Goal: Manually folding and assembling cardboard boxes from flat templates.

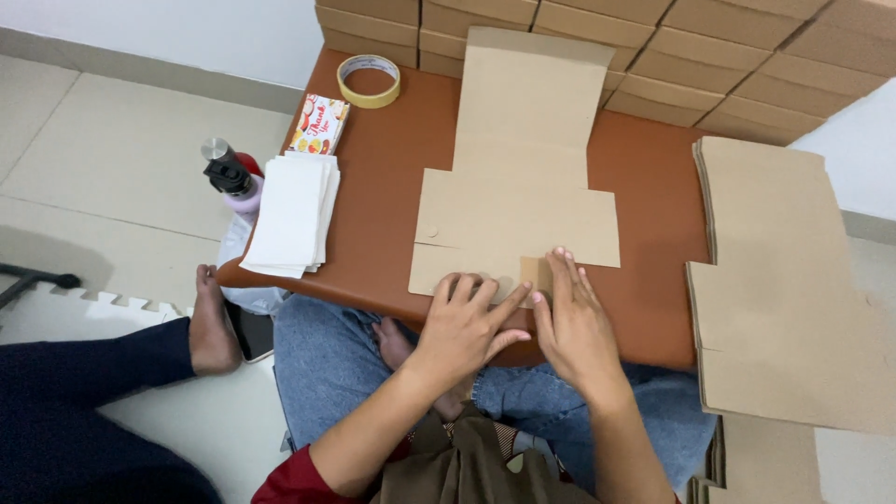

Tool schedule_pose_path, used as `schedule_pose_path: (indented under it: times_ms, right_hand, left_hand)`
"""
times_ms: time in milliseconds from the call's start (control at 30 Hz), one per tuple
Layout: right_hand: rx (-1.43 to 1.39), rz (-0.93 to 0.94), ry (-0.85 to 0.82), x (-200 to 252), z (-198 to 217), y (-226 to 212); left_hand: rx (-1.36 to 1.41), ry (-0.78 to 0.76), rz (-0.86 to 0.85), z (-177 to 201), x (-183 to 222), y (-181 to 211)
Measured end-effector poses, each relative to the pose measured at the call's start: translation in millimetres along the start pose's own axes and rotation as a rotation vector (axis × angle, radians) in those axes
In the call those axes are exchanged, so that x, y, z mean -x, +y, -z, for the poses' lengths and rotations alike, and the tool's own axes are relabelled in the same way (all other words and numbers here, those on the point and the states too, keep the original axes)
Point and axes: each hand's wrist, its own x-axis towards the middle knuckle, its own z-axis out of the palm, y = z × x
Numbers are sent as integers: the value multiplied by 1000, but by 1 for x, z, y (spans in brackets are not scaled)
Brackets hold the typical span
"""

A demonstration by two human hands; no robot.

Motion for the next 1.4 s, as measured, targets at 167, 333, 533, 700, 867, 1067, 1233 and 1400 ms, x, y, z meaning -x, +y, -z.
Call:
schedule_pose_path:
  times_ms: [167, 333, 533, 700, 867, 1067, 1233, 1400]
  right_hand:
    - [-55, 13, -78, 2, 13, -5]
    - [-81, 11, -76, 3, 4, 2]
    - [-27, 76, 47, 10, -5, 2]
    - [-13, 110, 67, 14, -11, 9]
    - [-23, 115, 72, 13, -10, 9]
    - [9, 124, 67, 13, -14, 13]
    - [4, 130, 58, 11, -14, 14]
    - [36, 80, 107, 14, -14, 19]
  left_hand:
    - [40, 73, 253, 3, 30, -10]
    - [-76, 123, 509, 23, 53, -13]
    - [182, 216, 409, 21, 50, -4]
    - [254, 134, 121, 9, 39, 1]
    - [200, -58, 124, 11, 30, 19]
    - [49, -111, 171, 10, 21, 18]
    - [-39, -102, 179, 0, 1, 1]
    - [-71, -149, 219, -8, -15, -12]
